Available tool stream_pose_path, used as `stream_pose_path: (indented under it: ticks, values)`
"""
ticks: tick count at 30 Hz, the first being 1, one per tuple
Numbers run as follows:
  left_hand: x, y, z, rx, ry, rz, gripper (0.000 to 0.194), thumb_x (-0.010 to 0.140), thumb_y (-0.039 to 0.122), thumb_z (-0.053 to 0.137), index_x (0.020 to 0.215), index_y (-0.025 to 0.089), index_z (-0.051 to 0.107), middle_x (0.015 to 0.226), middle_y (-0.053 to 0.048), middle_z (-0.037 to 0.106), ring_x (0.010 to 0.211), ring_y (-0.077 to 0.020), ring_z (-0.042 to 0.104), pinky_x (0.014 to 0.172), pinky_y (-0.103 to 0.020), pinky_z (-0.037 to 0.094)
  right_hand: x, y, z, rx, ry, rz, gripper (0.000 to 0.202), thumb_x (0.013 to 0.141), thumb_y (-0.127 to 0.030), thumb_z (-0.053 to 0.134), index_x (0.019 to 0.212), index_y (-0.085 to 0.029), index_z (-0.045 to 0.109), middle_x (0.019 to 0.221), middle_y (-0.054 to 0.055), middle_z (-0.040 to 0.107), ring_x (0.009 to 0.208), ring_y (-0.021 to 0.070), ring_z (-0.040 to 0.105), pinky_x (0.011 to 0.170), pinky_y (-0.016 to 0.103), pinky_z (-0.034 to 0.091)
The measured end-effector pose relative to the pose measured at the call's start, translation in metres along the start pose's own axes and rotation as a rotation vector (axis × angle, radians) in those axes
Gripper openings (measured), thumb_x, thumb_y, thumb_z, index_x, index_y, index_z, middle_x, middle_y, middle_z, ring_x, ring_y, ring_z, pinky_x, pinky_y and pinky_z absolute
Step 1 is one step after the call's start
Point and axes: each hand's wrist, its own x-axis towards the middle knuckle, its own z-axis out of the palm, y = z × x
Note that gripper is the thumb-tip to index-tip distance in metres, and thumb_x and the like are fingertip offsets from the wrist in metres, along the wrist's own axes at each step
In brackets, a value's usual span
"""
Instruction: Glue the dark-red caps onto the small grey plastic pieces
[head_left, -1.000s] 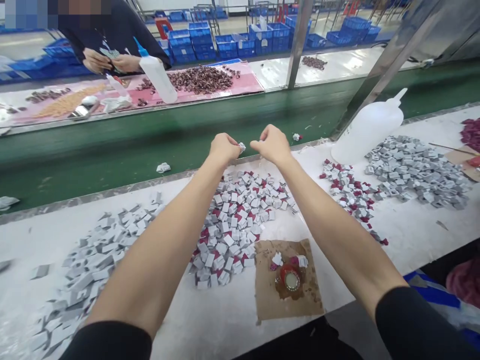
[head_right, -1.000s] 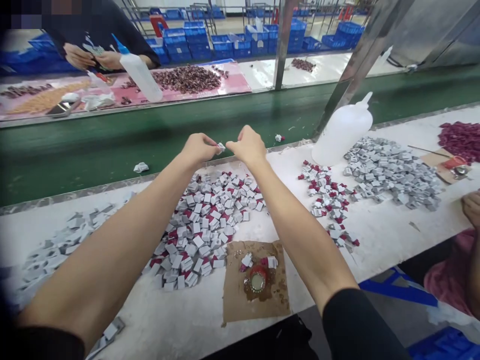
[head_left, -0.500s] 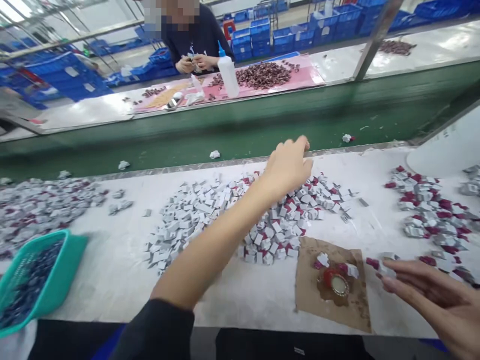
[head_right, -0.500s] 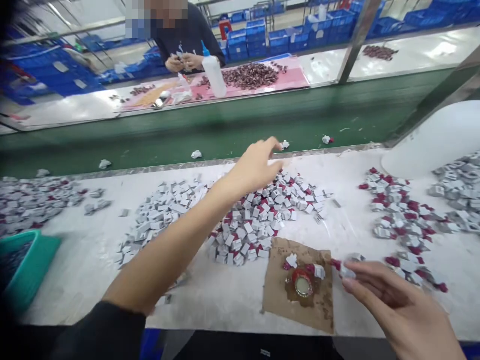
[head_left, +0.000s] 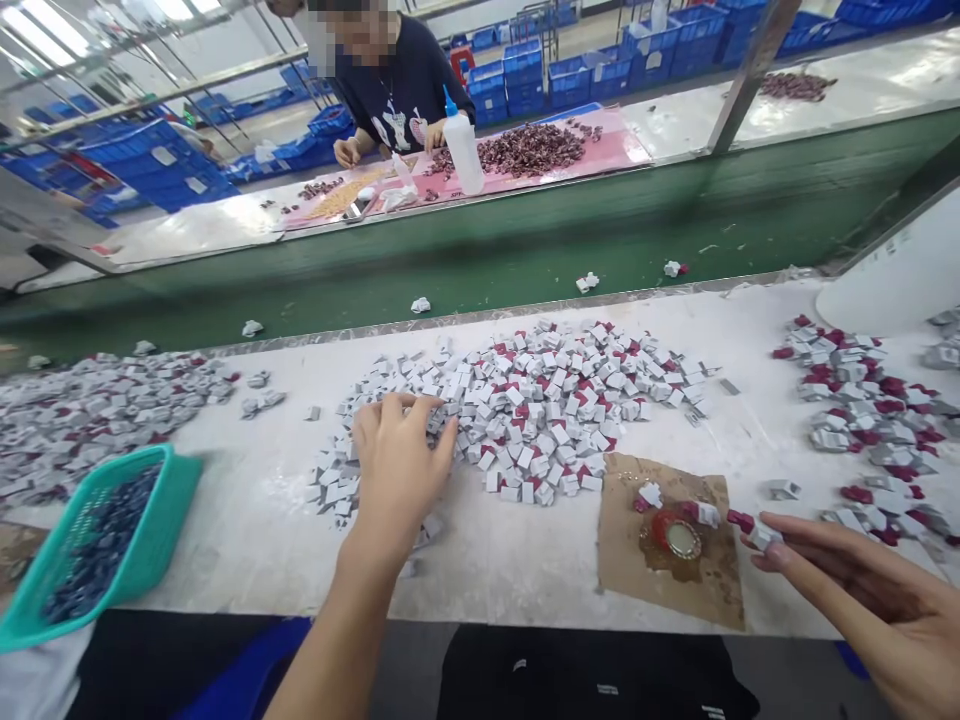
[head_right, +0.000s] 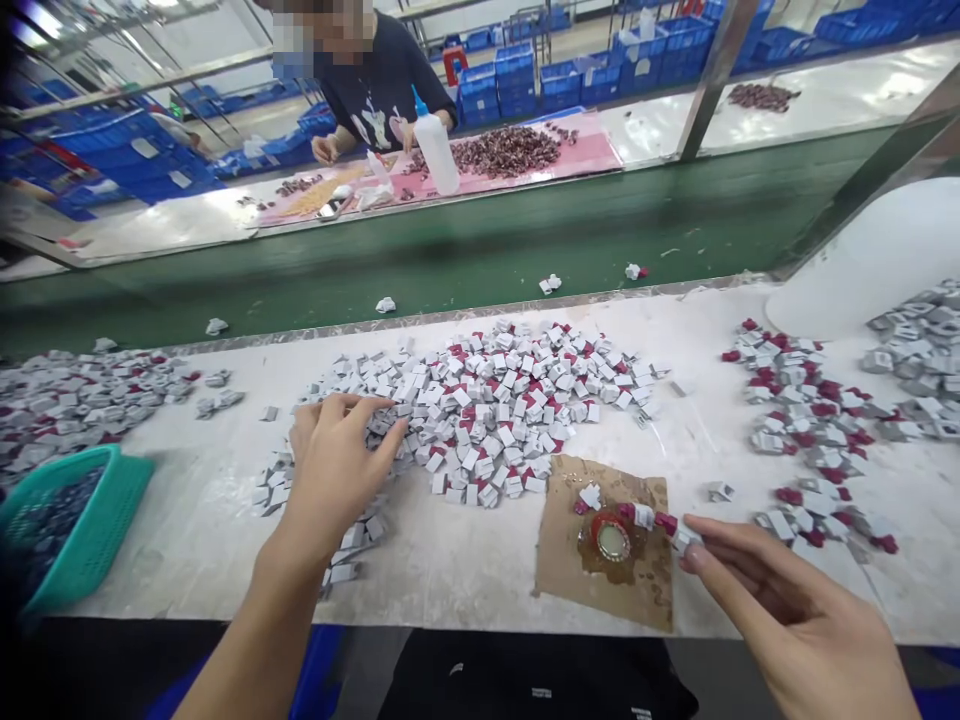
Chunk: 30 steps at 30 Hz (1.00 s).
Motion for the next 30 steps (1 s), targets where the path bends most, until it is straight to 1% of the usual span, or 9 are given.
stream_pose_path:
  ticks: [4, 7, 9, 11, 14, 19, 22, 25, 30]
  values:
    - [0.01, 0.004, 0.002, -0.014, 0.013, 0.008, 0.022, 0.105, 0.038, 0.064, 0.109, 0.024, 0.08, 0.125, -0.021, 0.077, 0.129, -0.0504, 0.062, 0.112, -0.068, 0.052, -0.002, -0.019, 0.007, 0.062, -0.054, 0.031, 0.032, 0.077, -0.06, 0.098, 0.096, -0.034, 0.098, 0.1, 0.008, 0.094, 0.082, 0.0333, 0.091, 0.067, 0.03, 0.077]
    - [0.001, 0.011, -0.009, -0.102, 0.024, 0.059, 0.021, 0.105, 0.039, 0.063, 0.113, 0.025, 0.077, 0.123, -0.018, 0.081, 0.128, -0.0472, 0.068, 0.112, -0.062, 0.054, -0.008, -0.035, 0.007, 0.07, -0.065, -0.051, 0.017, 0.082, -0.048, 0.097, 0.092, -0.034, 0.098, 0.095, 0.006, 0.093, 0.079, 0.0282, 0.09, 0.069, 0.026, 0.075]
    - [-0.018, 0.017, -0.017, -0.232, 0.016, 0.131, 0.022, 0.107, 0.044, 0.067, 0.117, 0.027, 0.076, 0.115, -0.01, 0.083, 0.109, -0.0372, 0.076, 0.1, -0.049, 0.059, -0.014, -0.044, 0.007, 0.094, -0.074, -0.117, 0.007, 0.087, -0.038, 0.095, 0.093, -0.035, 0.097, 0.093, 0.003, 0.092, 0.08, 0.0248, 0.09, 0.074, 0.024, 0.075]
    - [-0.043, 0.023, -0.02, -0.351, -0.004, 0.241, 0.021, 0.109, 0.047, 0.07, 0.118, 0.029, 0.076, 0.104, -0.003, 0.082, 0.086, -0.0255, 0.076, 0.083, -0.037, 0.058, -0.02, -0.049, 0.009, 0.117, -0.091, -0.165, 0.01, 0.093, -0.031, 0.092, 0.099, -0.037, 0.097, 0.096, 0.001, 0.093, 0.083, 0.0223, 0.091, 0.076, 0.023, 0.075]
    - [-0.081, 0.028, -0.009, -0.443, -0.065, 0.37, 0.017, 0.114, 0.045, 0.069, 0.117, 0.029, 0.076, 0.1, 0.002, 0.078, 0.078, -0.0179, 0.073, 0.077, -0.031, 0.056, -0.028, -0.05, 0.014, 0.108, -0.13, -0.192, 0.017, 0.1, -0.026, 0.088, 0.109, -0.038, 0.097, 0.105, 0.0, 0.094, 0.093, 0.021, 0.091, 0.081, 0.024, 0.075]
    - [-0.117, 0.031, 0.025, -0.536, -0.208, 0.343, 0.022, 0.117, 0.046, 0.068, 0.125, 0.029, 0.078, 0.094, 0.002, 0.077, 0.075, -0.017, 0.073, 0.074, -0.027, 0.059, -0.036, -0.05, 0.024, 0.077, -0.128, -0.249, 0.021, 0.105, -0.02, 0.083, 0.115, -0.035, 0.094, 0.11, 0.001, 0.093, 0.1, 0.0213, 0.09, 0.088, 0.029, 0.075]
    - [-0.12, 0.03, 0.03, -0.572, -0.248, 0.281, 0.029, 0.114, 0.054, 0.071, 0.125, 0.028, 0.08, 0.088, 0.003, 0.076, 0.071, -0.0169, 0.073, 0.067, -0.025, 0.059, -0.036, -0.053, 0.028, 0.057, -0.136, -0.303, 0.022, 0.108, -0.016, 0.078, 0.115, -0.031, 0.093, 0.107, 0.002, 0.091, 0.097, 0.0201, 0.089, 0.088, 0.029, 0.074]
    - [-0.113, 0.024, 0.026, -0.608, -0.31, 0.3, 0.031, 0.113, 0.051, 0.071, 0.131, 0.029, 0.08, 0.089, 0.002, 0.078, 0.073, -0.0172, 0.076, 0.066, -0.024, 0.06, -0.034, -0.055, 0.028, 0.028, -0.122, -0.349, 0.023, 0.108, -0.013, 0.077, 0.114, -0.029, 0.092, 0.106, 0.002, 0.09, 0.096, 0.0192, 0.089, 0.088, 0.029, 0.074]
    - [-0.097, 0.005, 0.028, -0.661, -0.467, 0.478, 0.024, 0.117, 0.042, 0.066, 0.132, 0.035, 0.083, 0.115, -0.001, 0.085, 0.097, -0.0196, 0.083, 0.087, -0.025, 0.065, -0.029, -0.056, 0.026, 0.011, -0.146, -0.351, 0.022, 0.107, -0.012, 0.077, 0.112, -0.028, 0.091, 0.106, 0.002, 0.09, 0.095, 0.0196, 0.088, 0.083, 0.029, 0.074]
